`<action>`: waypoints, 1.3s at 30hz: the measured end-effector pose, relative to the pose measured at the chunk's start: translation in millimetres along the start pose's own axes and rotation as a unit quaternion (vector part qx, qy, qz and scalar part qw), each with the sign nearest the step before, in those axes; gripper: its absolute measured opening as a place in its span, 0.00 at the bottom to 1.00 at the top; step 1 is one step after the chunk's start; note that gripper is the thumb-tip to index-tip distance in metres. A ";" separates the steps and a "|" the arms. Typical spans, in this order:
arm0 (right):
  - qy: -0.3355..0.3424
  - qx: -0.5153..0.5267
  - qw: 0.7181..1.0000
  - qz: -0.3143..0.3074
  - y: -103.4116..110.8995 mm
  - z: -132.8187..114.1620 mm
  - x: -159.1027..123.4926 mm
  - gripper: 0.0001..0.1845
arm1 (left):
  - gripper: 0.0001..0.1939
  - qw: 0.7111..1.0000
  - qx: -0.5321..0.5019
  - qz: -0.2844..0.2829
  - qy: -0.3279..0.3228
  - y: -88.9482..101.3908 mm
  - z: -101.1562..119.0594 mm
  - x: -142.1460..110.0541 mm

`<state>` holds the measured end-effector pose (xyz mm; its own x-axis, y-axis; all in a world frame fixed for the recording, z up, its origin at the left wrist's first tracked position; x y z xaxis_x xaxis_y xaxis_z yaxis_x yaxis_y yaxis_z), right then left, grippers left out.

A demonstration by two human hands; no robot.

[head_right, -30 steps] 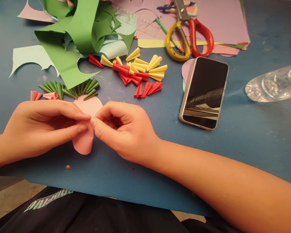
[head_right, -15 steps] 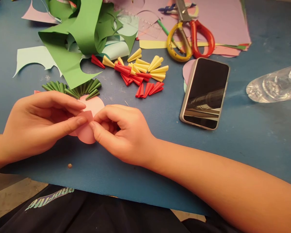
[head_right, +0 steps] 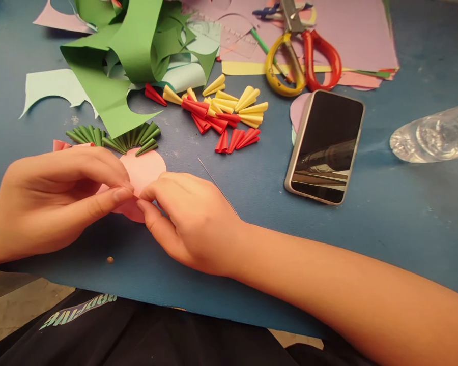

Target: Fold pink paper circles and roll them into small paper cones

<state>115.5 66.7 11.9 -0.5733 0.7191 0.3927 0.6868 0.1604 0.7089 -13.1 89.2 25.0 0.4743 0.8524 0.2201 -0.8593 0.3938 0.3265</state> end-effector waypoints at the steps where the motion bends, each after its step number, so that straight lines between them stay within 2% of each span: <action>1: 0.001 -0.009 1.000 0.000 -0.3 0.0 0.0 0.07 | 0.04 1.000 -0.006 0.013 0.000 1.8 0.0 -0.7; 5: 0.009 -0.047 0.999 -0.004 -3.3 2.4 0.5 0.10 | 0.05 0.997 -0.008 0.059 0.046 6.8 -6.5 -4.9; 9: 0.021 -0.070 0.997 -0.020 -4.6 4.6 1.7 0.18 | 0.05 0.990 -0.037 0.095 0.095 10.0 -15.4 -9.1; 12: 0.013 -0.061 0.998 -0.016 -0.4 7.8 2.6 0.21 | 0.04 0.985 -0.074 0.119 0.104 13.6 -20.4 -10.4; 14: 0.012 -0.039 0.999 -0.017 1.0 8.9 2.9 0.19 | 0.03 0.982 -0.100 0.126 0.103 15.5 -23.1 -10.4; 19: -0.002 0.033 0.999 -0.003 3.1 13.1 4.2 0.05 | 0.02 0.974 -0.128 0.140 0.123 20.2 -29.5 -10.2; 21: -0.012 0.047 0.999 0.004 3.5 15.5 5.2 0.04 | 0.03 0.972 -0.136 0.144 0.123 20.6 -29.3 -9.6; 24: -0.017 0.034 0.999 0.000 3.5 16.3 6.3 0.08 | 0.04 0.970 -0.146 0.139 0.134 18.3 -30.5 -9.4; 28: -0.023 0.007 1.000 -0.005 6.2 15.5 5.8 0.18 | 0.03 0.971 -0.151 0.141 0.118 18.0 -29.4 -9.3; 31: -0.038 0.012 0.999 0.015 11.0 17.5 4.8 0.23 | 0.01 0.971 -0.162 0.143 0.102 18.3 -29.4 -8.3; 33: -0.056 0.026 0.997 0.043 14.5 21.5 3.9 0.22 | 0.01 0.970 -0.171 0.142 0.098 17.8 -30.2 -7.7; 35: -0.058 0.040 0.996 0.057 14.4 23.1 3.7 0.16 | 0.01 0.967 -0.181 0.140 0.109 16.5 -32.8 -7.8; 39: -0.025 0.061 0.997 0.037 7.2 18.7 5.4 0.08 | 0.03 0.966 -0.172 0.130 0.141 14.0 -37.0 -9.3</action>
Point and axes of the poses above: each hand's wrist, its own x-axis towards the middle knuckle, its own y-axis out of the back of the hand, z = x × y, the point moved 9 cm from there along x, towards the middle knuckle, and after that the axes turned 6 degrees about -x, right-handed, at the moved point
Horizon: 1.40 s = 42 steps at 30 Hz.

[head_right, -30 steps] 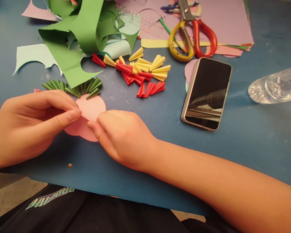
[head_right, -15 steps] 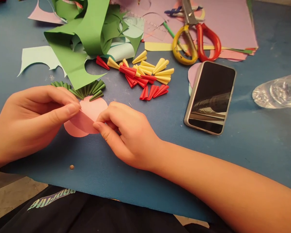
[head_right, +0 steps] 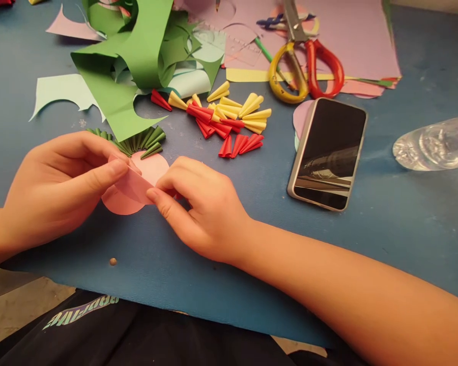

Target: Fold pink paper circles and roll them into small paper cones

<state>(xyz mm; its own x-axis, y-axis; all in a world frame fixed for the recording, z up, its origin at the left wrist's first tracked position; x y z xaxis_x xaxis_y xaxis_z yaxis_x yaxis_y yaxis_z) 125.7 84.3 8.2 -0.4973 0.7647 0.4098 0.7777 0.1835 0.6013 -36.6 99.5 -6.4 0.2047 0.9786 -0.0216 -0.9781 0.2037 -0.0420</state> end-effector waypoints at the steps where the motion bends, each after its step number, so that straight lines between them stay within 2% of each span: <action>1: 0.000 0.004 1.000 0.003 0.2 0.1 0.2 0.08 | 0.03 1.000 0.013 -0.004 0.003 -0.8 -0.3 -0.1; 5: -0.021 0.025 0.999 0.021 4.3 4.3 0.8 0.10 | 0.10 0.995 0.084 -0.053 -0.026 -11.6 5.9 0.4; 9: -0.019 0.038 0.999 -0.014 -0.5 4.1 0.8 0.10 | 0.01 0.982 0.142 -0.121 -0.041 -25.7 10.9 -0.5; 10: -0.018 0.038 0.999 -0.018 -1.4 3.9 0.3 0.10 | 0.04 0.980 0.149 -0.128 -0.030 -26.3 9.6 -0.6; 14: -0.068 0.073 0.995 0.012 -0.1 12.0 -4.4 0.06 | 0.07 0.987 0.126 -0.095 0.013 -15.0 4.2 -1.0; 17: -0.117 0.122 0.985 0.036 1.0 20.0 -8.4 0.11 | 0.05 0.998 0.038 -0.036 0.020 -1.2 3.0 -2.9; 19: -0.116 0.120 0.986 0.027 0.4 18.6 -7.7 0.12 | 0.04 1.000 -0.004 -0.003 0.006 4.9 5.0 -5.4; 22: -0.079 0.084 0.993 0.009 1.2 10.5 -3.9 0.10 | 0.04 1.000 -0.010 0.008 0.018 4.3 3.6 -8.4; 26: -0.069 0.056 0.996 0.010 3.4 7.3 -2.5 0.05 | 0.09 0.998 0.031 -0.041 0.043 -8.5 1.9 -8.4; 28: -0.069 0.054 0.996 0.017 4.6 7.0 -3.0 0.06 | 0.11 0.996 0.059 -0.066 0.033 -13.8 4.8 -7.3; 31: -0.070 0.063 0.995 0.025 5.0 7.3 -3.8 0.07 | 0.17 0.993 0.096 -0.074 -0.006 -16.5 13.0 -5.3; 37: -0.125 0.078 0.989 0.031 3.0 18.0 -6.3 0.06 | 0.19 0.973 0.209 -0.055 -0.080 -18.0 26.2 -5.7; 42: -0.122 0.082 0.989 0.020 0.4 16.2 -6.8 0.06 | 0.16 0.957 0.264 -0.016 -0.119 -13.4 32.1 -9.7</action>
Point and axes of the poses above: each hand's wrist, its own x-axis towards the middle knuckle, its own y-axis out of the back of the hand, z = x × y, the point moved 9 cm from there along x, towards the middle knuckle, and after that the axes turned 6 degrees about -x, right-handed, at the moved point
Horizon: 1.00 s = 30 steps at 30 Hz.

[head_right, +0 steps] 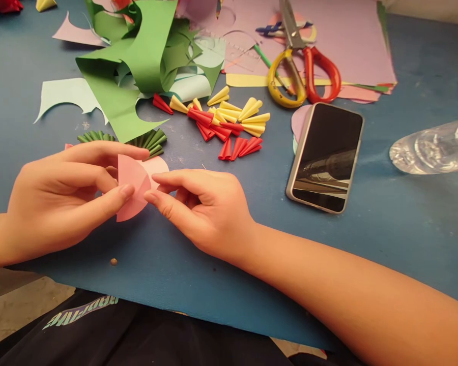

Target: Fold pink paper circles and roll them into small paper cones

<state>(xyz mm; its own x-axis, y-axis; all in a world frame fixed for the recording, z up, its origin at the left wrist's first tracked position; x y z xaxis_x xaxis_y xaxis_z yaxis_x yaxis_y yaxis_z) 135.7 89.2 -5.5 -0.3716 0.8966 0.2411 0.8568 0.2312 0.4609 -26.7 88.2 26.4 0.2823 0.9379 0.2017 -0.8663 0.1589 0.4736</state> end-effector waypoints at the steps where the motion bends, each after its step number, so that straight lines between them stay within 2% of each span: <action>1: 0.004 0.000 1.000 -0.008 -1.5 -1.4 -0.2 0.06 | 0.17 1.000 0.003 0.005 -0.001 1.1 -0.2 -0.5; 4: -0.007 0.006 1.000 -0.030 -5.4 -1.9 -0.5 0.05 | 0.17 1.000 -0.007 0.011 -0.008 3.1 0.4 -0.7; 8: -0.073 0.038 0.995 -0.052 -8.9 8.0 -0.8 0.12 | 0.15 1.000 -0.021 0.013 -0.018 4.7 1.4 -0.2; 10: -0.082 0.062 0.993 -0.057 -9.7 9.1 -0.5 0.12 | 0.13 0.999 -0.026 0.008 -0.021 4.0 0.0 -0.5; 15: -0.089 0.087 0.992 -0.032 -6.1 9.8 0.1 0.12 | 0.11 0.999 -0.023 0.006 -0.049 3.0 0.0 -1.3; 18: -0.098 0.098 0.990 -0.015 -3.8 11.1 0.3 0.15 | 0.12 0.999 -0.020 0.005 -0.032 2.2 -0.8 0.6; 21: -0.102 0.123 0.987 -0.010 -2.8 11.4 1.8 0.19 | 0.13 0.999 -0.029 -0.013 -0.030 -1.4 1.5 3.3; 25: -0.098 0.155 0.983 -0.017 -3.4 9.6 4.4 0.21 | 0.03 0.995 -0.052 -0.063 -0.052 -10.0 3.5 5.2; 30: -0.097 0.203 0.974 -0.023 -5.9 11.5 3.8 0.17 | 0.03 0.990 -0.063 -0.082 -0.092 -12.6 6.7 4.6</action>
Point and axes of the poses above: each hand's wrist, its own x-axis towards the middle knuckle, its own y-axis out of the back of the hand, z = x × y, the point moved 9 cm from there along x, towards the middle knuckle, and after that the axes turned 6 degrees about -x, right-handed, at the moved point
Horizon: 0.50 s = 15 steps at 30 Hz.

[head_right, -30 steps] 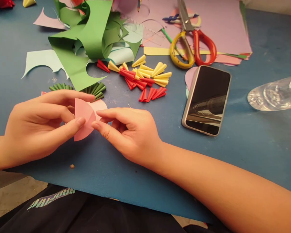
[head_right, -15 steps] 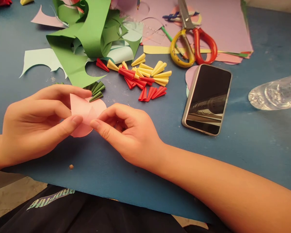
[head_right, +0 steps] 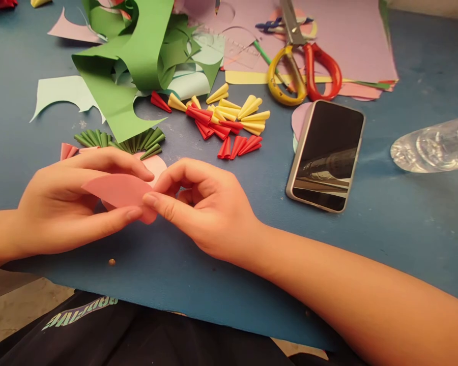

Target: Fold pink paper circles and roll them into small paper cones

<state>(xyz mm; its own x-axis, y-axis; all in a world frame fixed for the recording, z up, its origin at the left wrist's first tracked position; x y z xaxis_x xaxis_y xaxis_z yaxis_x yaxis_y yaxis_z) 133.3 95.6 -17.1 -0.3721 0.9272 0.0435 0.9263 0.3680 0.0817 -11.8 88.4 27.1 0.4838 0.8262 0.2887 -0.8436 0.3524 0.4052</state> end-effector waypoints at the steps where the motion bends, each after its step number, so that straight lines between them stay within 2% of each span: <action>1: -0.005 0.006 1.000 0.004 1.2 2.3 -0.1 0.16 | 0.04 1.000 -0.003 0.004 0.007 0.7 -1.6 -0.3; 4: -0.024 0.022 0.999 0.024 6.4 9.5 0.1 0.16 | 0.12 0.995 -0.077 0.027 0.063 3.1 -13.4 -3.0; 6: -0.032 0.027 0.999 0.032 8.7 12.3 0.6 0.16 | 0.18 0.980 -0.156 0.053 0.116 4.5 -24.6 -6.6; 9: -0.023 0.023 0.999 0.039 10.3 10.8 1.2 0.13 | 0.21 0.962 -0.208 0.075 0.162 5.4 -35.0 -9.5; 15: -0.007 0.008 0.998 0.057 13.4 7.3 1.6 0.09 | 0.12 0.977 -0.162 0.086 0.110 11.2 -26.2 -1.7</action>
<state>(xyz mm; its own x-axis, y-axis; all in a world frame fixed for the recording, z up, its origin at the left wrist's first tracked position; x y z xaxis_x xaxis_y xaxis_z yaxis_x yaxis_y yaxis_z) 145.5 102.6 -23.2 -0.2632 0.9640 0.0375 0.9634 0.2606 0.0620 -28.2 102.5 8.4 0.2968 0.9473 0.1204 -0.9546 0.2912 0.0621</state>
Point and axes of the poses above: each hand's wrist, its own x-axis towards the middle knuckle, its own y-axis out of the back of the hand, z = x × y, the point moved 9 cm from there along x, towards the middle knuckle, and after that the axes turned 6 degrees about -x, right-handed, at the moved point
